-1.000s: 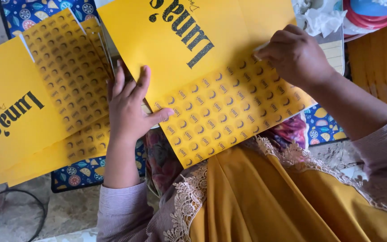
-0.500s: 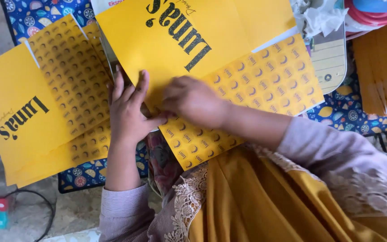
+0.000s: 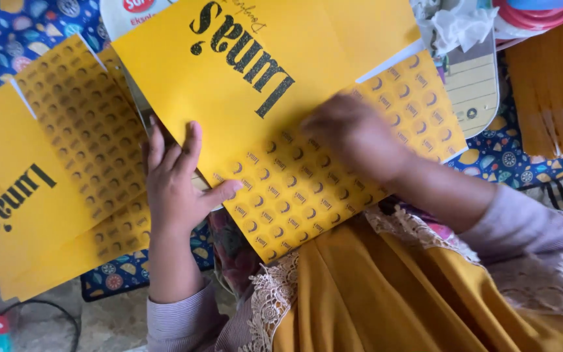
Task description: Applying glue to the flaps of paper bags using a cotton swab and folding them to assemble the packaging.
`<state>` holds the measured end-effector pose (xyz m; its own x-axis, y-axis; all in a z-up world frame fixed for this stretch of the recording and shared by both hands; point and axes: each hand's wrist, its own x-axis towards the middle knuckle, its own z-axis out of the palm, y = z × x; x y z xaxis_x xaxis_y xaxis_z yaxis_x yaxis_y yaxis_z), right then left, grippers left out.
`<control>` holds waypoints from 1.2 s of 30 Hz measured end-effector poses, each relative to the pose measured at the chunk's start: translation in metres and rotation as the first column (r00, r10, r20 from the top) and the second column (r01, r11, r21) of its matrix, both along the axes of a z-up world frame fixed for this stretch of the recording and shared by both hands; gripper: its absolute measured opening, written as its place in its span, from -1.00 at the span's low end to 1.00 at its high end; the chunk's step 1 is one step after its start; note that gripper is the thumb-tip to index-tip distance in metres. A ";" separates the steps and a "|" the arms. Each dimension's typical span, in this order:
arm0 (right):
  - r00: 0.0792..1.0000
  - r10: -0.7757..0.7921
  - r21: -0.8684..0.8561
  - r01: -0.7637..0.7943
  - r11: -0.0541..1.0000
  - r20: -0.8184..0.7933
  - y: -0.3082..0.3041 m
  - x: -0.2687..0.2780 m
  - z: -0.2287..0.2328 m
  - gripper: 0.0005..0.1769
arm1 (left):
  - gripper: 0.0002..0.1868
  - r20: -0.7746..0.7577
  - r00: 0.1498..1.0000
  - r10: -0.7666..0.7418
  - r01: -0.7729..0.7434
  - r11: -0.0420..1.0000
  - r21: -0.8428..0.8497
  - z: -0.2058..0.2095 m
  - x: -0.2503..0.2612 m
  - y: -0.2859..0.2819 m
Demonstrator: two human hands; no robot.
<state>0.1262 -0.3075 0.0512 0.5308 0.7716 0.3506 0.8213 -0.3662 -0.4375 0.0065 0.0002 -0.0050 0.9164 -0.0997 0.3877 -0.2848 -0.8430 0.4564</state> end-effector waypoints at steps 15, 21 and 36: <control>0.998 -0.057 -0.210 0.064 0.976 0.040 -0.022 0.029 0.009 -0.77 | 0.13 -0.176 0.984 0.034 -0.025 0.998 0.054 0.015 0.000 -0.002; 0.984 0.178 -0.140 -0.180 0.974 -0.025 0.040 0.005 0.004 -0.72 | 0.14 -0.162 0.986 0.032 -0.016 0.995 0.102 0.024 0.004 -0.003; 0.979 0.194 -0.134 -0.185 0.973 0.056 0.085 -0.027 0.000 -0.73 | 0.14 -0.185 0.982 0.024 -0.010 0.997 0.077 0.017 0.002 0.000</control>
